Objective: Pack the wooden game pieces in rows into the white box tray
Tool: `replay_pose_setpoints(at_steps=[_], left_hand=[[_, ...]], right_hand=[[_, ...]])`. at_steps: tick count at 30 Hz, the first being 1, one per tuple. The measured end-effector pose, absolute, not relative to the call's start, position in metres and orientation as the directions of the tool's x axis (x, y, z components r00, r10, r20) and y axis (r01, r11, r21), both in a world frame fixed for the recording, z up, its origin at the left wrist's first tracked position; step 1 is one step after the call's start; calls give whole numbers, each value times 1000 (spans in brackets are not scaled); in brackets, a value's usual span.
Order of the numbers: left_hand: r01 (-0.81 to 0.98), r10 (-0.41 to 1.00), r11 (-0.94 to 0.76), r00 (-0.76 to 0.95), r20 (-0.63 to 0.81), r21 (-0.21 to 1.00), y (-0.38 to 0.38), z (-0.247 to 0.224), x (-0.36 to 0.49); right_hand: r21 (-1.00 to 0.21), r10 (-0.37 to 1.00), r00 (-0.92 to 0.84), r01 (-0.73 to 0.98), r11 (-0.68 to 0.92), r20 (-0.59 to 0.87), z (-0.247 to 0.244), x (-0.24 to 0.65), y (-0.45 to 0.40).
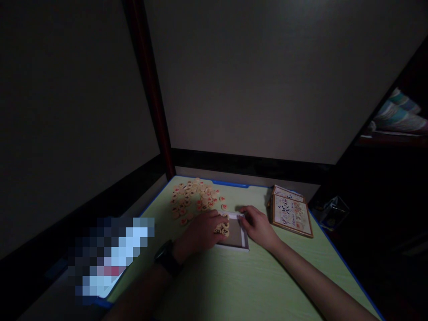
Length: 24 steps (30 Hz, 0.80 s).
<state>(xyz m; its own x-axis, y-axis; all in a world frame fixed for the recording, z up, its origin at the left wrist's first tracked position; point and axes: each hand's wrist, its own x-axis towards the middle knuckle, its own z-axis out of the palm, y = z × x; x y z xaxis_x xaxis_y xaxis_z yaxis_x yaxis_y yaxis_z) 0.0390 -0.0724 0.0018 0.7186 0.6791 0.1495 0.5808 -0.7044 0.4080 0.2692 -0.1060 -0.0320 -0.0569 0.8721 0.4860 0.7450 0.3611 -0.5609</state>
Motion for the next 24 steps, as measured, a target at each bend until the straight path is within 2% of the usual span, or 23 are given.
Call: replay_pose_setpoints(at_steps=[9,12,15,17,24], left_hand=[[594,700,-694,688,191,407,-71,3,39],[693,759,-646,627,174,321,-68,10,34],[777,797,-601,599,75,186,-66,17,27],[789,798,-599,601,30,139,-66,21,24],[749,760,-645,649,26,149,-72,22,27]], right_hand=[[-542,858,-96,739,401,504,-33,270,-105],[-497,818,-124,740,453,562,-31,268,-108],[-387,771,-188,778,495,609,-26,264,-114],[-338,769,-239,792,508,593,-23,260,-117],[-351,803,-278,789,504,527,-19,250,-120]])
